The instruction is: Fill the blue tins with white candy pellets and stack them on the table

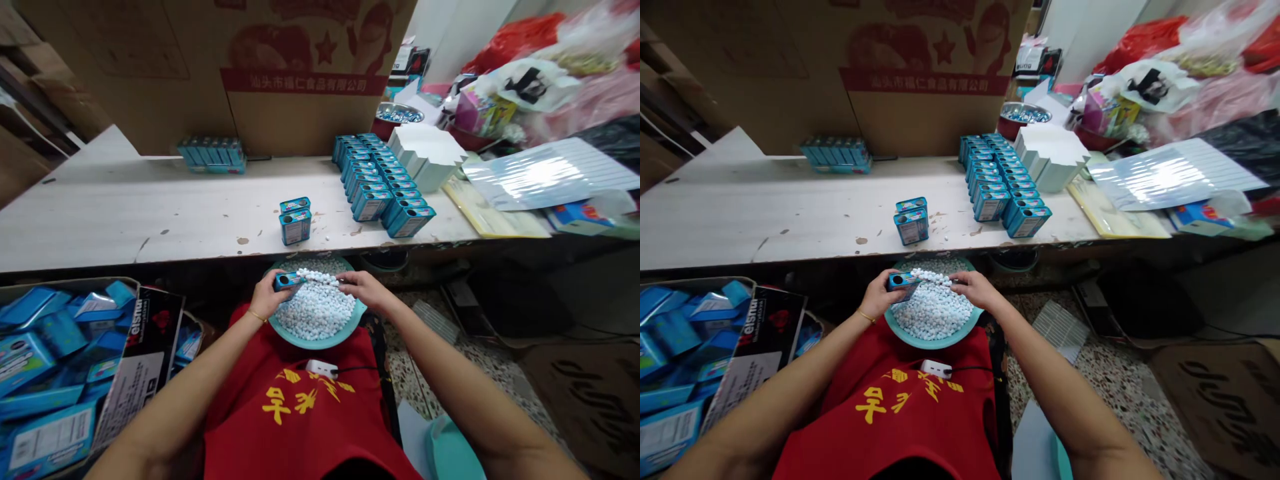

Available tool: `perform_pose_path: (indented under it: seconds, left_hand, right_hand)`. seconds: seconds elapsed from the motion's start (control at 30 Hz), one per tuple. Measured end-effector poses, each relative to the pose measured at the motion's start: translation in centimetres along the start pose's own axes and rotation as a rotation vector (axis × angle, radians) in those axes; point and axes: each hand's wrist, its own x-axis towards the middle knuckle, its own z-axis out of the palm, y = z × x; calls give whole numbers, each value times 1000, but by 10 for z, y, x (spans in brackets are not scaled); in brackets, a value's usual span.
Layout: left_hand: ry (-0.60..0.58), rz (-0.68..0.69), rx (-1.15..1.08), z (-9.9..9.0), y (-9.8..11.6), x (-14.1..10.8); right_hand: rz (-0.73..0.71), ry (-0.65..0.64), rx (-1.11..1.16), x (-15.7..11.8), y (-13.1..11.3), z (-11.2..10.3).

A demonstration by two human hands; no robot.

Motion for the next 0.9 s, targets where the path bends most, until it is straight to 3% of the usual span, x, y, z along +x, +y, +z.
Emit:
perform_pose_path:
  seconds: [0.17, 0.33, 0.47, 0.6, 0.73, 0.8, 0.9]
  left_hand:
    - [-65, 98, 218, 17, 11, 7]
    - [-77, 148, 324, 24, 12, 4]
    - [-68, 154, 341, 26, 7, 3]
    - [-51, 132, 330, 25, 7, 3]
    - [-19, 89, 183, 16, 4, 1]
    - [21, 13, -9, 9, -5, -1]
    - [76, -184, -375, 5, -27, -7]
  right_hand:
    - [-27, -85, -466, 2, -41, -11]
    - [10, -124, -989, 0, -92, -6]
    - [27, -140, -1124, 5, -120, 3]
    - [-6, -150, -1152, 6, -133, 7]
    - [-6, -80, -1122, -10, -115, -11]
    - [34, -29, -1063, -22, -84, -22]
    - [174, 6, -998, -34, -16, -23]
